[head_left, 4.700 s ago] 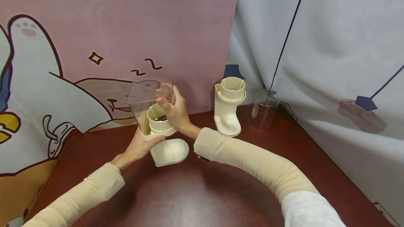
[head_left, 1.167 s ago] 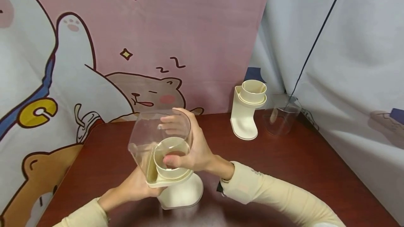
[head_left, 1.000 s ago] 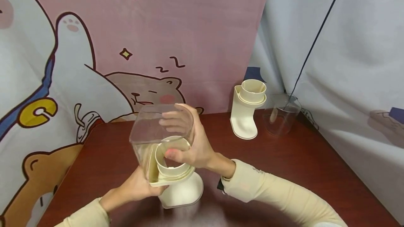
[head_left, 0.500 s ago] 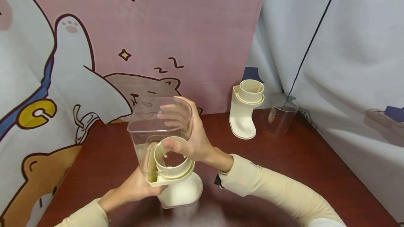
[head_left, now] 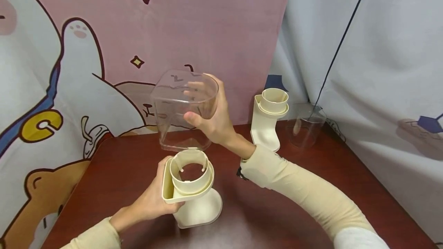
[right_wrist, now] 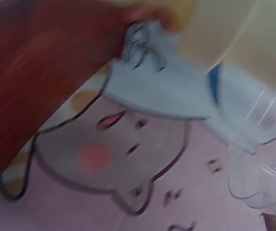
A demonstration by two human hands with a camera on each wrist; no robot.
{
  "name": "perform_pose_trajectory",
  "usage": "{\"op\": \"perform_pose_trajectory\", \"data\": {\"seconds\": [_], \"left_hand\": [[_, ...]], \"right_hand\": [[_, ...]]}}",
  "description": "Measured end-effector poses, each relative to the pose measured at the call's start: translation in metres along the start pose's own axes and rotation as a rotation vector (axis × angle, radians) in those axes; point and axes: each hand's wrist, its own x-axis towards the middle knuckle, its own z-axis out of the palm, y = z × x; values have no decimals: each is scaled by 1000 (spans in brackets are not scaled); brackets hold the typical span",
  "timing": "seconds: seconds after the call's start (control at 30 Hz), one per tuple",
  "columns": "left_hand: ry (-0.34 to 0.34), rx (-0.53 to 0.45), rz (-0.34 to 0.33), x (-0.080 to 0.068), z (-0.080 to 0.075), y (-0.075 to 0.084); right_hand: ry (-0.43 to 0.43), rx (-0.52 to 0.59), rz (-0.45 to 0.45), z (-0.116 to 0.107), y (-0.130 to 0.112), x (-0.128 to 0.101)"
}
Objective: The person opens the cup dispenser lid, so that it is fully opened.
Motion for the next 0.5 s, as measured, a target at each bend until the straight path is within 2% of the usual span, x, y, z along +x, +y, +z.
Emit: {"op": "perform_pose_trajectory", "data": {"seconds": [0.13, 0.2, 0.37, 0.5], "left_hand": [[-1, -37, -7, -4, -1, 1], [-3, -48, -4, -4, -1, 2], [-14, -65, 12, -2, 0, 1], [-8, -86, 31, 3, 0, 10]], "right_hand": [[27, -129, -45, -7, 13, 6], [55, -192, -39, -11, 22, 6], [117, -351, 42, -23, 46, 4], [197, -539, 121, -43, 90, -4]]}}
